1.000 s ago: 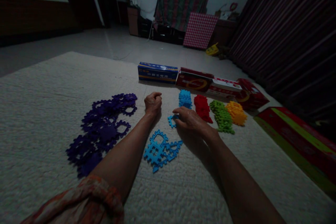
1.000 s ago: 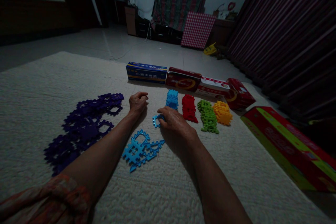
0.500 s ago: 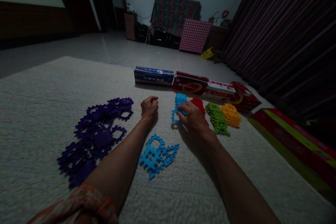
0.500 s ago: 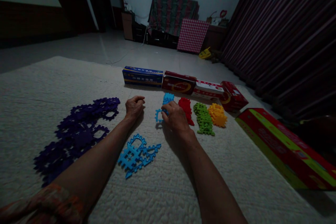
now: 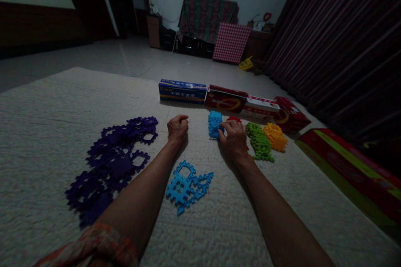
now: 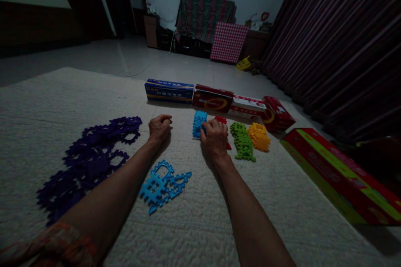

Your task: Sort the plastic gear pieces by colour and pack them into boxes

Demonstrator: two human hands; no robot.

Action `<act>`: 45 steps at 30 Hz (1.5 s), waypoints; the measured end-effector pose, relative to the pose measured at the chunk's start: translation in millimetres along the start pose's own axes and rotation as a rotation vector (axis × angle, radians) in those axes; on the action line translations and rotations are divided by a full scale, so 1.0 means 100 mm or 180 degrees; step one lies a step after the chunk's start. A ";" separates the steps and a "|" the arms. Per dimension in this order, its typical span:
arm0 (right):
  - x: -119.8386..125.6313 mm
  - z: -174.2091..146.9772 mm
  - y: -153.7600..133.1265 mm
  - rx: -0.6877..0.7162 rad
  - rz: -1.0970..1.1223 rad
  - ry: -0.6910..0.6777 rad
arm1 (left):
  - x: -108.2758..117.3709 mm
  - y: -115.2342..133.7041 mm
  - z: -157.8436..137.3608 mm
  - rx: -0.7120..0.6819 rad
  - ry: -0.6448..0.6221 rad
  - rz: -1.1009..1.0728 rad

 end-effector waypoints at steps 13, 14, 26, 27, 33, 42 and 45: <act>0.08 0.00 -0.19 0.0439 0.0445 -0.0334 | 0.08 0.19 -0.06 0.0391 0.0120 -0.0631; 0.09 0.00 -0.23 0.0583 0.0661 -0.0516 | 0.08 0.20 -0.05 0.0391 0.0145 -0.0772; 0.14 -0.25 -0.89 0.1520 0.1319 -0.2231 | 0.11 0.22 -0.03 0.0556 0.0281 -0.1180; 0.15 -0.27 -0.92 0.1542 0.1194 -0.2283 | 0.11 0.23 -0.03 0.0547 0.0274 -0.1189; 0.18 -0.26 -0.89 0.1385 0.1145 -0.2351 | 0.11 0.23 -0.04 0.0511 0.0250 -0.1211; 0.31 -0.05 -0.52 0.0895 0.2037 -0.1829 | 0.09 0.17 -0.01 0.0464 0.0217 -0.1097; 0.28 -0.03 -0.48 0.1050 0.1596 -0.1395 | 0.09 0.13 0.01 0.0456 0.0183 -0.1102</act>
Point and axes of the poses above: each hand's wrist, its own z-axis towards the middle knuckle, its own x-axis out of the back of the hand, y = z × x, the point moved 1 cm from there along z, towards the middle knuckle, and after that the axes turned 11 degrees about -y, right-handed, at the moved point
